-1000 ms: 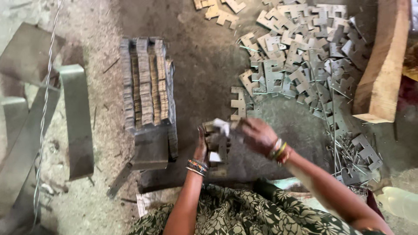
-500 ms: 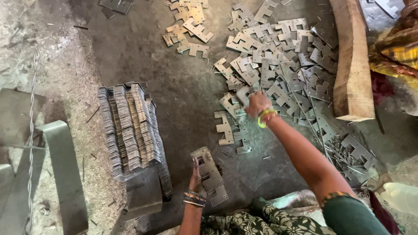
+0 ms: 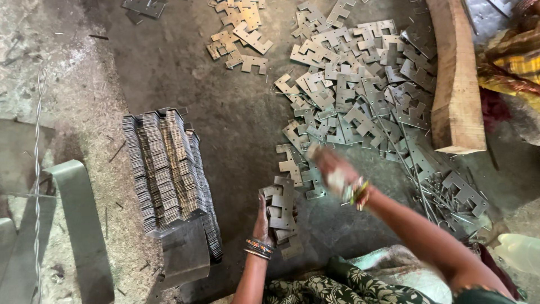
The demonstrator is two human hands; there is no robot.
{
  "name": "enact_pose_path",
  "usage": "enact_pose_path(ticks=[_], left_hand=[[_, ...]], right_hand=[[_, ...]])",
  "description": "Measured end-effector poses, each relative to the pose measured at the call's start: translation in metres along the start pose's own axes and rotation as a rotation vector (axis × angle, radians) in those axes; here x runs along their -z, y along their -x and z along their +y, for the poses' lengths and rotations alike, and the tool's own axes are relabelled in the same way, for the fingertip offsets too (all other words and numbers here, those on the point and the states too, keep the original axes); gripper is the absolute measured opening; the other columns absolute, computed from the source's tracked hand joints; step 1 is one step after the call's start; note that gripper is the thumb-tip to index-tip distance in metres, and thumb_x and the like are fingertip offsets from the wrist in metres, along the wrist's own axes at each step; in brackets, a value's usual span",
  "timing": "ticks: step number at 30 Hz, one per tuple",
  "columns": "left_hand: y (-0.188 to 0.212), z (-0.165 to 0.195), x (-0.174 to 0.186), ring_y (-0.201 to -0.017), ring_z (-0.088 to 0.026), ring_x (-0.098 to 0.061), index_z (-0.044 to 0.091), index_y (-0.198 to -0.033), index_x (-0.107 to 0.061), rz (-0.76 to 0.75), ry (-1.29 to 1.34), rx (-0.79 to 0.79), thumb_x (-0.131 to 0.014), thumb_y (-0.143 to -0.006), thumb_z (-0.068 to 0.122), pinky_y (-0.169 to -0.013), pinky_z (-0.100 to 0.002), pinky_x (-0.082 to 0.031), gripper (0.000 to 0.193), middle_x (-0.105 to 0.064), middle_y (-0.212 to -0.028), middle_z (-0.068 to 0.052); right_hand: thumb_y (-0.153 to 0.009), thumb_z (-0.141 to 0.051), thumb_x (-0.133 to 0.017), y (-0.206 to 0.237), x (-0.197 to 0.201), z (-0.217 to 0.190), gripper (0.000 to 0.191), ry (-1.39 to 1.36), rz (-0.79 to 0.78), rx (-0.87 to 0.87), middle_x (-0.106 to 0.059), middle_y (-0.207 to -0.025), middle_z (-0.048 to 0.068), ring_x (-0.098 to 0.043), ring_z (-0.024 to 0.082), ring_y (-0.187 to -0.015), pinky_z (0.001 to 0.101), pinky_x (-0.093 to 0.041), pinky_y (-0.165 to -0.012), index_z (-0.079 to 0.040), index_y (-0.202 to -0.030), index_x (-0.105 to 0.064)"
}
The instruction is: The person picks up small metal brackets from a pile on the floor and stacks them into neat columns. The person repeatedly gathers brackets and adds them to the growing stacks.
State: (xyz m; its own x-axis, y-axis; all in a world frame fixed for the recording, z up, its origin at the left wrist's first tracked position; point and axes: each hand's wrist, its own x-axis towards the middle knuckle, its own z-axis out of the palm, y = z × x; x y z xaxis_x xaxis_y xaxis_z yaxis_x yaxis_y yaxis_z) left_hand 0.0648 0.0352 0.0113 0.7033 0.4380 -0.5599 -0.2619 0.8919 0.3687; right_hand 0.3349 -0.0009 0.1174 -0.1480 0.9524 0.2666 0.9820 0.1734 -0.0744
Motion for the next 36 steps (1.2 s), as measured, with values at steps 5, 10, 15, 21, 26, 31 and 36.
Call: enact_pose_path(ticks=[5, 10, 15, 21, 26, 31, 36], left_hand=[[0.012, 0.015, -0.011, -0.082, -0.022, -0.074, 0.002, -0.123, -0.066, -0.004, -0.156, -0.014, -0.063, -0.090, 0.058, -0.075, -0.038, -0.062, 0.066, -0.076, -0.098, -0.011], [0.018, 0.015, -0.020, -0.081, -0.024, -0.074, -0.002, -0.118, -0.065, -0.048, -0.106, -0.074, -0.074, -0.087, 0.049, -0.075, -0.040, -0.062, 0.060, -0.076, -0.094, -0.013], [0.022, 0.009, -0.018, -0.081, -0.024, -0.075, 0.000, -0.117, -0.067, 0.074, -0.091, 0.009, -0.075, -0.083, 0.052, -0.073, -0.040, -0.063, 0.063, -0.076, -0.093, -0.014], [0.023, 0.001, -0.002, -0.087, -0.025, -0.075, 0.001, -0.120, -0.066, 0.007, -0.064, -0.018, -0.076, -0.082, 0.033, -0.079, -0.041, -0.063, 0.050, -0.076, -0.102, -0.012], [0.010, -0.009, 0.021, -0.089, -0.022, -0.074, 0.005, -0.121, -0.069, 0.277, -0.149, 0.053, -0.071, -0.085, 0.034, -0.076, -0.040, -0.061, 0.047, -0.076, -0.107, -0.007], [-0.004, -0.027, 0.044, -0.097, -0.020, -0.073, 0.000, -0.121, -0.069, 0.153, -0.088, -0.074, -0.073, -0.088, 0.027, -0.085, -0.036, -0.061, 0.043, -0.075, -0.112, -0.008], [-0.005, -0.031, 0.035, -0.091, -0.023, -0.073, 0.002, -0.119, -0.069, 0.029, -0.002, 0.001, -0.071, -0.090, 0.028, -0.081, -0.038, -0.061, 0.040, -0.076, -0.107, -0.012]], right_hand=[[-0.082, -0.008, -0.054, -0.033, -0.024, 0.064, 0.060, 0.192, -0.482, -0.470, -0.046, -0.150, 0.022, -0.045, 0.035, -0.140, 0.0440, -0.031, -0.122, -0.001, -0.142, -0.048], [-0.095, -0.012, -0.047, 0.007, -0.049, 0.029, 0.041, 0.202, -0.446, -0.321, -0.044, -0.154, 0.019, -0.044, 0.032, -0.144, 0.0450, -0.027, -0.126, -0.002, -0.135, -0.052], [-0.090, -0.013, -0.051, 0.055, -0.028, -0.028, 0.046, 0.137, -0.343, -0.043, -0.053, -0.134, 0.020, -0.056, 0.029, -0.119, 0.0375, -0.043, -0.099, -0.004, -0.135, -0.053], [-0.092, 0.000, -0.051, 0.002, 0.012, 0.063, 0.039, 0.060, -0.382, -0.733, -0.064, -0.112, 0.016, -0.071, 0.027, -0.086, 0.0358, -0.061, -0.064, -0.006, -0.131, -0.052], [-0.072, -0.007, -0.071, -0.024, 0.011, 0.119, 0.073, 0.110, -0.408, -0.843, -0.052, -0.134, 0.027, -0.064, 0.048, -0.108, 0.0519, -0.056, -0.089, 0.000, -0.138, -0.042], [-0.072, -0.006, -0.070, 0.017, -0.006, 0.094, 0.071, 0.098, -0.425, -0.735, -0.059, -0.132, 0.026, -0.067, 0.044, -0.108, 0.0487, -0.059, -0.088, 0.002, -0.138, -0.045], [-0.071, -0.004, -0.066, 0.034, 0.017, 0.046, 0.056, 0.066, -0.537, -0.590, -0.068, -0.118, 0.014, -0.067, 0.034, -0.109, 0.0455, -0.054, -0.098, -0.009, -0.126, -0.058]])
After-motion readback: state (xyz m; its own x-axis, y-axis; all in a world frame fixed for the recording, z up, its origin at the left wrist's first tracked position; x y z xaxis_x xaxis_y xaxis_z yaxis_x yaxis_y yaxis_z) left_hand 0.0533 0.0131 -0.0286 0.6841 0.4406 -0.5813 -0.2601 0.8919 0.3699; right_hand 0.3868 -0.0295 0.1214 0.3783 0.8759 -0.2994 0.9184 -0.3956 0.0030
